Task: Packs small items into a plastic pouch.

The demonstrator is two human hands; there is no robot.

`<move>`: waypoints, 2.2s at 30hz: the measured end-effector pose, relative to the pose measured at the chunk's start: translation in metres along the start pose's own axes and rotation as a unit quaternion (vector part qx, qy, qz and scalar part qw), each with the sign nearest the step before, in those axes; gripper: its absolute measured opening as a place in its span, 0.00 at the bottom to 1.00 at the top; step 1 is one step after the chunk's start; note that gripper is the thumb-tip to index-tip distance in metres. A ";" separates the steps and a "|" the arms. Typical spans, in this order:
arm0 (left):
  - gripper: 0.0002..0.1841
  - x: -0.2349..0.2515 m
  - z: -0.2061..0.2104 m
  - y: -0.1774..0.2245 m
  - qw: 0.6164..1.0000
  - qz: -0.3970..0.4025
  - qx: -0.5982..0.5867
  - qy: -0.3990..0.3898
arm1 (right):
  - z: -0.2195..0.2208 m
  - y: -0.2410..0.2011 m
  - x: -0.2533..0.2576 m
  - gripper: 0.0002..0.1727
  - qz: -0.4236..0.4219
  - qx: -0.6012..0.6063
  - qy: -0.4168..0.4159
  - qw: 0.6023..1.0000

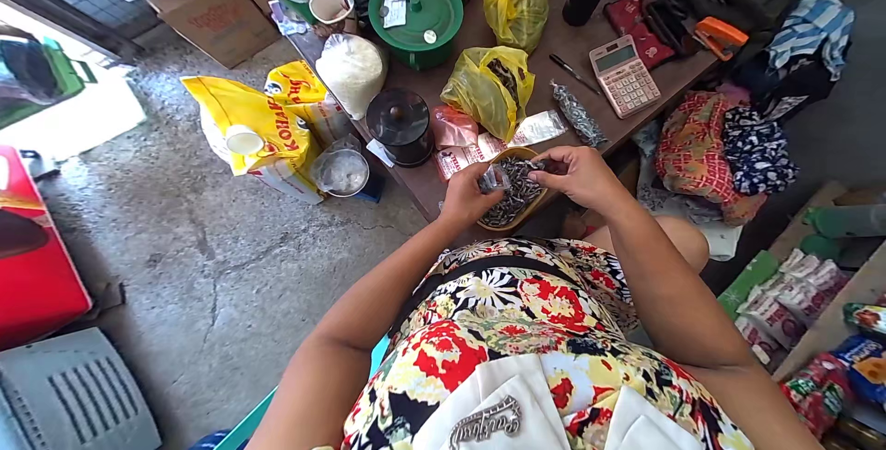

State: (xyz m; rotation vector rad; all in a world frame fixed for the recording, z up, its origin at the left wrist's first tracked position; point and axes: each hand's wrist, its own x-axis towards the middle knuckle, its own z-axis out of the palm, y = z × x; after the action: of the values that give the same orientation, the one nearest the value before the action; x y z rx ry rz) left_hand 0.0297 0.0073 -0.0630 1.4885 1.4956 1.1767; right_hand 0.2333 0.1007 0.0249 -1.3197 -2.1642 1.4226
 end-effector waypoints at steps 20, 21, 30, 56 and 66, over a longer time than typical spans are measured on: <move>0.11 0.003 0.005 -0.001 0.998 -0.015 0.041 -0.037 | 0.026 -0.023 -0.007 0.08 -0.196 -0.346 0.004 0.918; 0.11 0.003 0.006 -0.001 0.998 -0.017 0.045 -0.040 | 0.027 -0.025 -0.005 0.07 -0.189 -0.363 -0.014 0.912; 0.11 0.001 0.007 -0.004 0.998 -0.005 0.051 -0.033 | 0.025 -0.039 0.008 0.20 -0.156 -0.230 -0.078 0.958; 0.11 -0.001 0.003 -0.005 1.000 -0.001 0.024 -0.018 | 0.024 -0.050 0.009 0.22 -0.066 -0.127 -0.094 0.985; 0.12 -0.002 0.000 -0.005 1.000 0.010 0.006 -0.014 | 0.027 -0.038 0.011 0.13 -0.131 -0.113 -0.030 0.984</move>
State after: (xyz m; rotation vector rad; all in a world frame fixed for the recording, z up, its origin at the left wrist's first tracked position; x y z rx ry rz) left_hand 0.0279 0.0056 -0.0677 1.5268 1.4744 1.1555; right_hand 0.1892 0.0883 0.0396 -1.0174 -2.4909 1.1572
